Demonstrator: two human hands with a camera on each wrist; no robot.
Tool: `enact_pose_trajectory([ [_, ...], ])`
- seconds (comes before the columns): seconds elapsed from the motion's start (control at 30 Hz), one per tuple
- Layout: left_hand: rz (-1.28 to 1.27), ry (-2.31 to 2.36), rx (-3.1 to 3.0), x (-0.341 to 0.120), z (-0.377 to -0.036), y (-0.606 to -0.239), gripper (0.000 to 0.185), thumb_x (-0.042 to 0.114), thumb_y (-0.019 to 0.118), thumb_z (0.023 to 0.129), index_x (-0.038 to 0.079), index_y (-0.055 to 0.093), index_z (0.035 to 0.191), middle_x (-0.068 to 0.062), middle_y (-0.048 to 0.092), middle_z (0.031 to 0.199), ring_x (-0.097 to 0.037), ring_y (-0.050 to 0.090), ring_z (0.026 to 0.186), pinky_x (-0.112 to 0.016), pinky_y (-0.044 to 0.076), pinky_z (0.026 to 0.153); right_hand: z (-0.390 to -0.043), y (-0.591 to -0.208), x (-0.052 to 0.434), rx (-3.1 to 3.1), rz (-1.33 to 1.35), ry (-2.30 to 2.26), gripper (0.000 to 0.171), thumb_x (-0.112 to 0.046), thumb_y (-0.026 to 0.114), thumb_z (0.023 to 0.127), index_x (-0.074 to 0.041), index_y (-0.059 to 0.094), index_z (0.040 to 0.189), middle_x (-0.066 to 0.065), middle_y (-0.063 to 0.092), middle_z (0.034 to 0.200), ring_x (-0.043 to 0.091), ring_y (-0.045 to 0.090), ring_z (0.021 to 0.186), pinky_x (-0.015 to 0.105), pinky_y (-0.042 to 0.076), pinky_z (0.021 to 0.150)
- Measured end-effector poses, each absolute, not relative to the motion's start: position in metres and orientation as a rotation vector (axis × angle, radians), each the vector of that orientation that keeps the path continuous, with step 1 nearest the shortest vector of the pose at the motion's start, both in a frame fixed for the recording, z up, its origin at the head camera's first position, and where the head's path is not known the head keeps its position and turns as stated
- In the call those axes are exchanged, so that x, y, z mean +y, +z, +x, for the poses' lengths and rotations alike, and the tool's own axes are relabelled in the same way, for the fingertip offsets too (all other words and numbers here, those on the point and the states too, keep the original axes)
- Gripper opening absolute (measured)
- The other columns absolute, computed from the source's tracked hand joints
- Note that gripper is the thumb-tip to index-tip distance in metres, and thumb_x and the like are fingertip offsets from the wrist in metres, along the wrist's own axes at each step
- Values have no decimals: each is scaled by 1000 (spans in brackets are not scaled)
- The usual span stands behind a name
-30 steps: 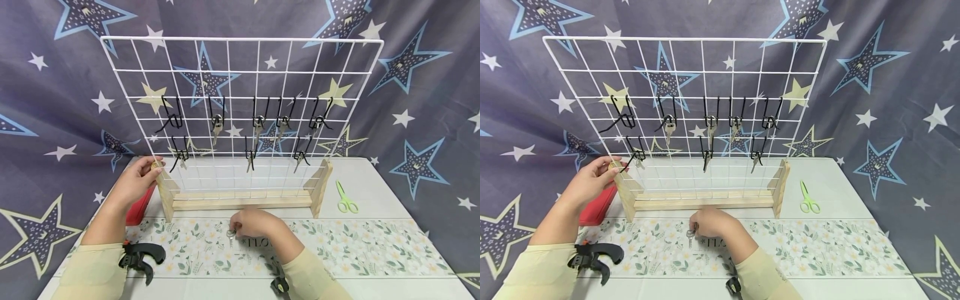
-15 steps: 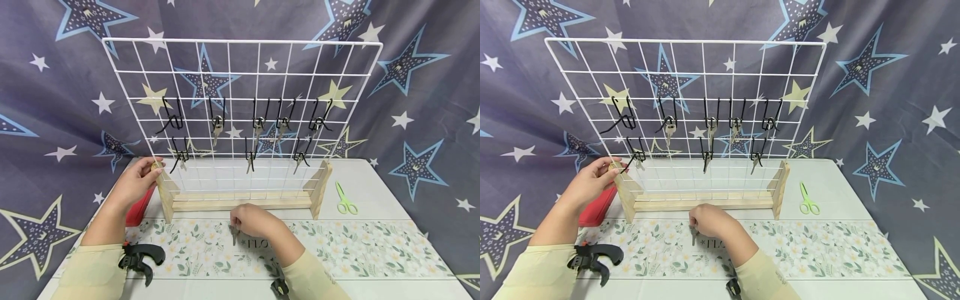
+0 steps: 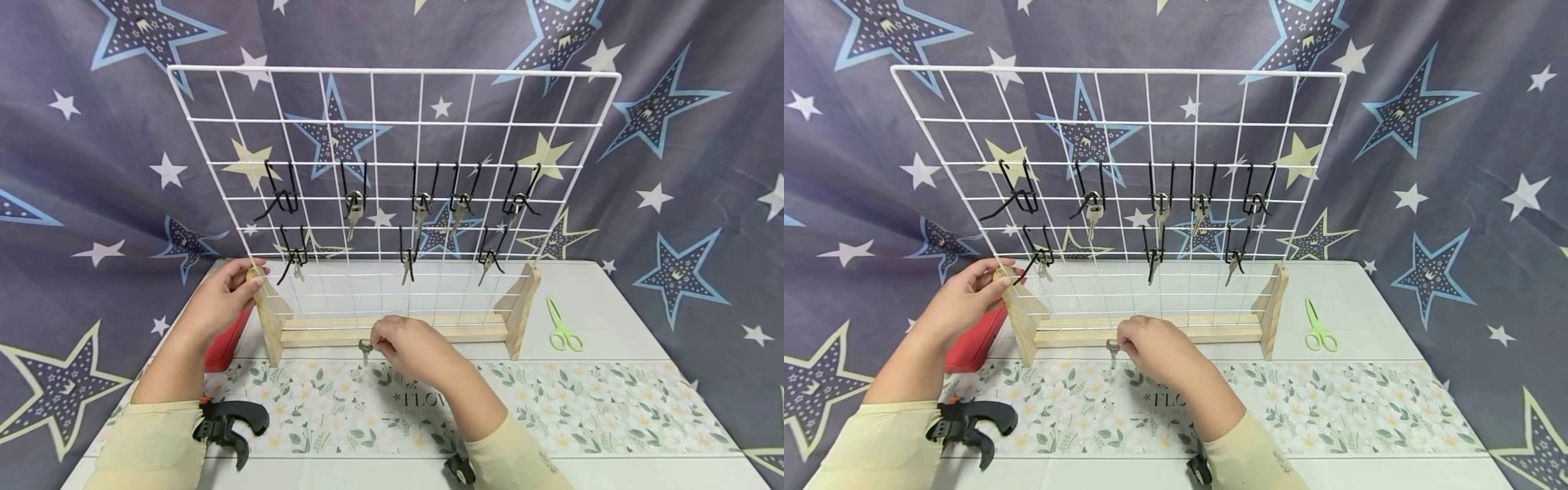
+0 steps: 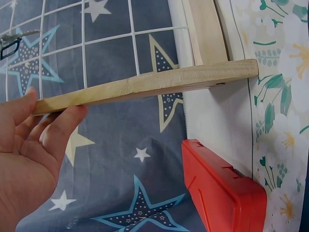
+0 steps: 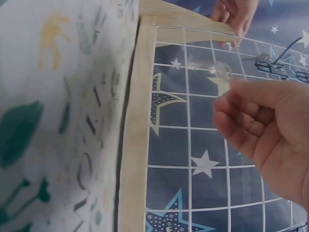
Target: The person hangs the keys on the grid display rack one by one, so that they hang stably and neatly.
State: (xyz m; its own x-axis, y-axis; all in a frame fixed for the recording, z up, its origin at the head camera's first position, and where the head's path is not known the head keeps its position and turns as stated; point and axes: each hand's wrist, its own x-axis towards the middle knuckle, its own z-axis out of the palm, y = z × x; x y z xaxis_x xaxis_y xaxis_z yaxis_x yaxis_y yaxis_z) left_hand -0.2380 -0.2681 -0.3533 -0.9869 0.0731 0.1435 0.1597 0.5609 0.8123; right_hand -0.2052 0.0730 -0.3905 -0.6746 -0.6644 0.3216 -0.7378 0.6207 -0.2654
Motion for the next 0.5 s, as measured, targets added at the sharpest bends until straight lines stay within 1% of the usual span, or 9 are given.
enact_pose_trajectory([
  [0.23,-214,-1428,-2673,-268,-237,-353,44,27,50,104,7,45,143,-20,55,136,-2,55,107,-13,51,81,-198,-379,75,-2618,1165,601,5,-24,62,98,-23,65,93,-15,62,88,1,54,76,23,51,74],
  [0.37,-207,-1422,-2688,-269,-237,-353,45,28,50,104,7,44,144,-19,54,137,-5,55,110,-19,53,85,-193,-371,74,-2660,1194,735,8,-29,61,98,-23,66,96,-15,62,87,0,54,75,20,50,73],
  [0.5,-199,-1438,-2694,-269,-238,-353,46,29,49,104,8,43,145,-18,53,140,-10,54,115,-25,53,90,-190,-361,71,-2659,1219,931,9,-28,60,99,-22,65,97,-16,59,83,2,53,72,19,49,69],
])
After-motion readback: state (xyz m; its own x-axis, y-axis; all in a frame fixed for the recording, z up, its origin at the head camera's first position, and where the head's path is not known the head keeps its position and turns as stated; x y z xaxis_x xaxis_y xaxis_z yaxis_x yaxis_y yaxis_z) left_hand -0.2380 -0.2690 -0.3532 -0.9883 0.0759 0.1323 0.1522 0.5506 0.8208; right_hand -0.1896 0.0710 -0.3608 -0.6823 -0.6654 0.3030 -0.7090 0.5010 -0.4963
